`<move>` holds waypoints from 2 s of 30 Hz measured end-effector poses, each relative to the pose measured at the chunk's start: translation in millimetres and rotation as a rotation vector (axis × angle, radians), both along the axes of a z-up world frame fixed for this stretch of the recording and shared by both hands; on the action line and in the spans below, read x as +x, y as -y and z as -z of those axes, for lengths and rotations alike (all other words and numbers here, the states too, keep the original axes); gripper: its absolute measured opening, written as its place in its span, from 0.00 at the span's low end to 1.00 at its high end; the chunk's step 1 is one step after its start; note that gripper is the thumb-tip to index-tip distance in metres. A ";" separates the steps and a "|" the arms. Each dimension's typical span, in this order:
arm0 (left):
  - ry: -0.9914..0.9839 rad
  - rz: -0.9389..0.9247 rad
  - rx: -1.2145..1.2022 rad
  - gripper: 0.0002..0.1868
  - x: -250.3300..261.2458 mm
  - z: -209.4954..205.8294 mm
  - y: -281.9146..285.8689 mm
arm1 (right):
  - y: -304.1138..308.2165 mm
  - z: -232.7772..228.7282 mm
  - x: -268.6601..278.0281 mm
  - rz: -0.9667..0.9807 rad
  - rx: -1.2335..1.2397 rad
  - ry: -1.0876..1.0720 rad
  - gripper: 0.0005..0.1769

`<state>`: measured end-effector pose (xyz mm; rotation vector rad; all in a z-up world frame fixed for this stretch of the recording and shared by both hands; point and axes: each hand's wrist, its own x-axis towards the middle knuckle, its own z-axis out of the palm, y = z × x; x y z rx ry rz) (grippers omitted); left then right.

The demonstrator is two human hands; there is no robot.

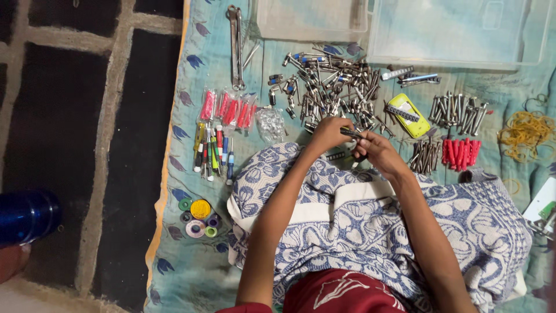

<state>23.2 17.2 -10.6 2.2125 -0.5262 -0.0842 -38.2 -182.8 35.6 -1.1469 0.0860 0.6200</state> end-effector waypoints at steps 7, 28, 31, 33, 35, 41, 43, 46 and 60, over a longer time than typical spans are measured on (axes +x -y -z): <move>-0.624 -0.565 -0.422 0.52 0.3 28.3 -12.3 | -42.9 1.4 12.9 0.099 0.206 -0.022 0.06; -0.073 -0.748 0.224 0.25 -5.8 -131.7 -115.6 | -205.6 -26.2 120.0 0.091 0.583 0.095 0.04; -0.005 -0.806 0.365 0.21 24.4 -118.8 -171.4 | -267.2 -20.0 153.5 0.044 0.567 0.031 0.03; 0.122 -0.817 0.318 0.18 44.7 -96.9 -224.5 | -316.2 -4.7 180.9 0.003 0.587 0.028 0.03; 0.117 -0.779 0.139 0.20 73.0 -73.1 -280.0 | -364.6 18.2 217.8 -0.034 0.571 0.077 0.04; -0.019 -0.867 0.244 0.17 121.5 -12.1 -352.2 | -450.5 102.5 298.9 -0.086 -0.407 0.569 0.13; -0.072 -0.854 0.288 0.14 125.6 -6.4 -354.3 | -455.1 112.2 302.2 0.023 -0.699 0.854 0.15; -0.128 -0.871 0.347 0.10 135.8 -5.5 -339.8 | -439.7 86.1 291.5 0.011 -0.935 0.961 0.14; 0.309 -0.811 0.651 0.16 141.9 -57.7 -178.6 | -71.8 22.6 128.0 0.506 -0.670 0.547 0.08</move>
